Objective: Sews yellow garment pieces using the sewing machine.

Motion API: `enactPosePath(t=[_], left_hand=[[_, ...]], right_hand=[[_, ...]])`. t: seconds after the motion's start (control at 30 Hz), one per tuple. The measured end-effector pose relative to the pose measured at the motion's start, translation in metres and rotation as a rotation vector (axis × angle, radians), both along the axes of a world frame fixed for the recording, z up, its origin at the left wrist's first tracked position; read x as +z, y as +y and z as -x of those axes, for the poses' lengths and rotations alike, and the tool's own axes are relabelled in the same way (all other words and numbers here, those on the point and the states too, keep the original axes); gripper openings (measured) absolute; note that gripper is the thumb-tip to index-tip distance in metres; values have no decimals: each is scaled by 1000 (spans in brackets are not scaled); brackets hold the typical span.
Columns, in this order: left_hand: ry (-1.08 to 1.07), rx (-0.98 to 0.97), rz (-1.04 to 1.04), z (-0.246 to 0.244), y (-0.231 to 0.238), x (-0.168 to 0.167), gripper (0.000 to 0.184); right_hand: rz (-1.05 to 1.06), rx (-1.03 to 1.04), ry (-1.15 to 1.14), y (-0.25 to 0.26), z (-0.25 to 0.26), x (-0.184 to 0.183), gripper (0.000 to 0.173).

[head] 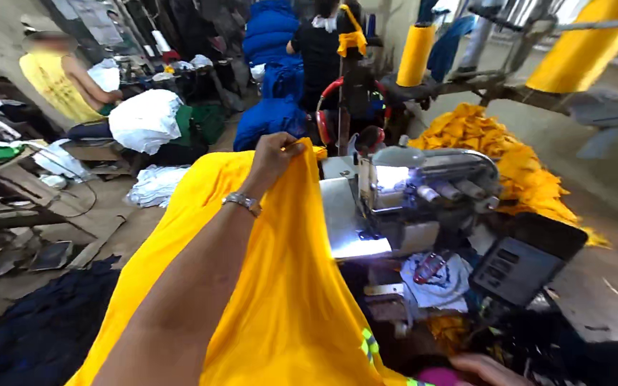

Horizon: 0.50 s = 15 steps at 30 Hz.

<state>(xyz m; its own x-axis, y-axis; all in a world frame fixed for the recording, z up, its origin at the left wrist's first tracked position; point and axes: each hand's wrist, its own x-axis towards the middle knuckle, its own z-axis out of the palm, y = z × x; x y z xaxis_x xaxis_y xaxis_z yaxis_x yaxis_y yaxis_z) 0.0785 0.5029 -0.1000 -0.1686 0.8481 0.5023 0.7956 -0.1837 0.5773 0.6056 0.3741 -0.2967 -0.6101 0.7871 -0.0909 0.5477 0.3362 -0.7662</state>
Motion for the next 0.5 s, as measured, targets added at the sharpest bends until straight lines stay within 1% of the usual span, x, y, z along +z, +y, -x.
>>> enactPosePath(t=[0.03, 0.07, 0.1, 0.13, 0.17, 0.2, 0.23, 0.3, 0.37, 0.4, 0.5], left_hand=[[7, 6, -2, -1, -6, 7, 22], [13, 10, -17, -1, -14, 16, 21], [11, 20, -27, -3, -23, 26, 20], [4, 40, -27, -4, -33, 36, 19], [11, 66, -22, -6, -45, 47, 19], [24, 87, -17, -8, -57, 58, 18], [41, 106, -12, -9, -70, 68, 18], [73, 129, -24, -6, -90, 83, 17], [58, 140, -49, -3, -103, 92, 16], [40, 137, -69, -2, -104, 96, 13], [-45, 107, -113, -4, -89, 101, 8]], right_hand=[[-5, 91, 75, 3, 29, 0, 41], [7, 181, 91, 7, 56, -4, 50], [34, 275, 53, 11, 79, -11, 61], [72, 361, -35, 15, 98, -17, 70], [131, 434, -157, 18, 115, -18, 73], [175, 478, -261, 19, 128, -16, 68], [196, 491, -320, 18, 137, -14, 60], [175, 455, -338, 16, 139, -15, 44], [137, 380, -257, 14, 129, -23, 40], [101, 339, -179, 13, 122, -29, 39], [-54, 301, 105, 4, 104, -41, 39]])
